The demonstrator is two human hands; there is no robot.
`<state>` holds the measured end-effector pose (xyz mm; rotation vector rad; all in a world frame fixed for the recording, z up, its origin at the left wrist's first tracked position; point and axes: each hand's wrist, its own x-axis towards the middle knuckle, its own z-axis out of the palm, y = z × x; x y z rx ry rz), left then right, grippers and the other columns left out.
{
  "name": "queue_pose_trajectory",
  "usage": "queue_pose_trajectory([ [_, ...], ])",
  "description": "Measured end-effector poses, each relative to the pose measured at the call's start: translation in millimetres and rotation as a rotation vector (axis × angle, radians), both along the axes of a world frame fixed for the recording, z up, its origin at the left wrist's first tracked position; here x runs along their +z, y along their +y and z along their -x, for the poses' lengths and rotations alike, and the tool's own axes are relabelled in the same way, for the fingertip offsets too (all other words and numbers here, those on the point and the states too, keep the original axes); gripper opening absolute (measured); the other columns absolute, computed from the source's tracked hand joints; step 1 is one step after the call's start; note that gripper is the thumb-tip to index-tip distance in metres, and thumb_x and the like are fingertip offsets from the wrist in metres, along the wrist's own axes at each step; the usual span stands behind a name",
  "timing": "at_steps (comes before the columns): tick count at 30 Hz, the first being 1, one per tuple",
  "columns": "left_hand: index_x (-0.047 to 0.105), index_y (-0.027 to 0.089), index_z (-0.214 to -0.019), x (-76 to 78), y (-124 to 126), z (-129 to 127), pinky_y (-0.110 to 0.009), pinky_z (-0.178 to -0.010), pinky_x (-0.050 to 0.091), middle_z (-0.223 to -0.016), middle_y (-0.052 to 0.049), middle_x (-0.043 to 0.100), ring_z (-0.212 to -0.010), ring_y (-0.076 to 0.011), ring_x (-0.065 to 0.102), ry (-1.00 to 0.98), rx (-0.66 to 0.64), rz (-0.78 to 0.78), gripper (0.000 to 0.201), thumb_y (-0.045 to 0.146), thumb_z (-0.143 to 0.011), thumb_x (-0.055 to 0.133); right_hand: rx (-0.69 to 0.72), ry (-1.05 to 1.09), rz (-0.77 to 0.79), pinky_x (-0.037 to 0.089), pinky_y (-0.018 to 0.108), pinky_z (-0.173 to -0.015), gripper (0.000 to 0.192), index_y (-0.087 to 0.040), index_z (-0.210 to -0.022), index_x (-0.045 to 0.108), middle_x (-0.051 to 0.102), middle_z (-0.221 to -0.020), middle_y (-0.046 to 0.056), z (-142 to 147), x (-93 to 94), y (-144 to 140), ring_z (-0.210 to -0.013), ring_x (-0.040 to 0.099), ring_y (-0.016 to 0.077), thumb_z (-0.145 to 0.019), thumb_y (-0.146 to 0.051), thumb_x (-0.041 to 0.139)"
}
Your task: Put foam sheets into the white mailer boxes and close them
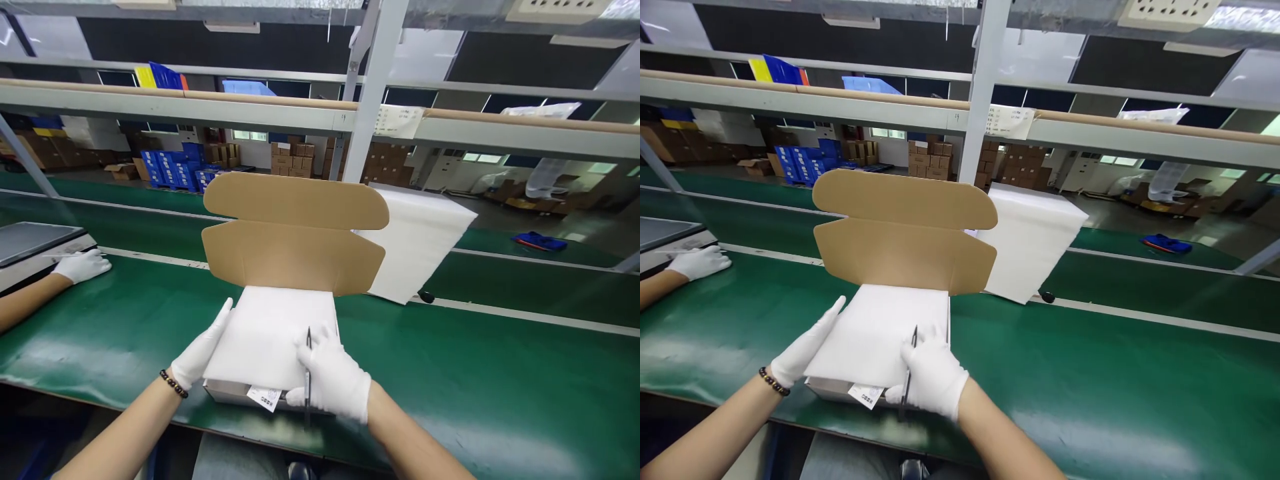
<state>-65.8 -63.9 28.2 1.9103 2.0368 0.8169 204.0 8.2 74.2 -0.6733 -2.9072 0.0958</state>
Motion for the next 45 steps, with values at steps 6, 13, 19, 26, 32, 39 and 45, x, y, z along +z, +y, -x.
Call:
queue_pose_trajectory([
  [6, 0.017, 0.019, -0.156, 3.0, 20.5, -29.0, -0.052, -0.106, 0.044, -0.161, -0.019, 0.012, -0.140, -0.0385, 0.034, -0.108, 0.147, 0.214, 0.078, 0.058, -0.093, 0.041, -0.255, 0.341, 0.065, 0.045, 0.053, -0.097, 0.073, -0.013, -0.129, 0.053, 0.050, -0.120, 0.018, -37.1, -15.8, 50.7, -0.115, 0.045, 0.0341, -0.069, -0.050, 0.073],
  [13, 0.054, 0.023, -0.137, 21.5, 9.4, -74.6, -0.075, -0.105, 0.024, -0.149, -0.020, 0.042, -0.141, -0.0501, 0.024, 0.505, -0.347, -0.206, 0.085, 0.074, -0.070, 0.062, -0.455, 0.228, 0.239, 0.027, 0.059, -0.111, 0.070, -0.016, -0.131, 0.049, 0.055, -0.116, 0.014, -36.2, -16.0, 65.6, -0.117, 0.048, 0.0316, -0.072, -0.045, 0.071],
  [19, 0.064, 0.029, -0.121, 27.2, -11.4, -88.4, -0.058, -0.110, 0.030, -0.128, -0.009, 0.064, -0.125, -0.0340, 0.052, 0.635, -0.424, -0.458, 0.043, 0.053, -0.086, 0.061, -0.549, 0.438, 0.408, 0.044, 0.046, -0.098, 0.038, -0.020, -0.111, 0.055, 0.062, -0.110, 0.011, -36.2, -21.9, 73.0, -0.107, 0.058, 0.0273, -0.076, -0.033, 0.062],
  [26, 0.064, 0.022, -0.122, 16.1, -2.9, -78.3, -0.059, -0.108, 0.033, -0.130, -0.015, 0.062, -0.126, -0.0377, 0.050, 0.623, -0.276, -0.399, 0.067, 0.068, -0.075, 0.065, -0.526, 0.881, 0.665, 0.041, 0.044, -0.104, 0.018, -0.025, -0.076, 0.044, 0.066, -0.119, 0.012, -41.6, -40.6, 75.9, -0.123, 0.057, 0.0266, -0.076, -0.035, 0.059],
  [32, 0.061, 0.032, -0.128, 19.4, -6.8, -90.3, -0.069, -0.110, 0.022, -0.138, -0.011, 0.057, -0.133, -0.0413, 0.043, 0.634, -0.206, -0.341, 0.051, 0.050, -0.081, 0.067, -0.457, 1.161, 0.627, 0.046, 0.041, -0.094, 0.029, -0.025, -0.070, 0.039, 0.065, -0.081, 0.003, -40.7, -22.8, 82.8, -0.109, 0.064, 0.0273, -0.075, -0.042, 0.062],
  [39, 0.047, 0.025, -0.144, 17.3, 2.5, -70.6, -0.066, -0.109, 0.027, -0.149, -0.017, 0.044, -0.138, -0.0446, 0.035, 0.650, -0.367, 0.012, 0.084, 0.072, -0.075, 0.060, -0.422, 0.642, 0.485, 0.047, 0.035, -0.081, 0.013, -0.022, -0.082, 0.051, 0.060, -0.084, 0.002, -35.8, -14.1, 81.8, -0.083, 0.060, 0.0196, -0.076, -0.028, 0.060],
  [45, 0.037, 0.027, -0.150, 25.9, 44.3, -55.8, -0.066, -0.113, 0.016, -0.159, -0.015, 0.025, -0.146, -0.0429, 0.015, 0.585, -0.199, 0.247, 0.080, 0.073, -0.085, 0.041, -0.410, 0.377, 0.219, 0.048, 0.035, -0.086, 0.032, -0.016, -0.113, 0.057, 0.058, -0.096, 0.008, -28.2, -32.2, 77.4, -0.093, 0.054, 0.0220, -0.081, -0.023, 0.058],
])
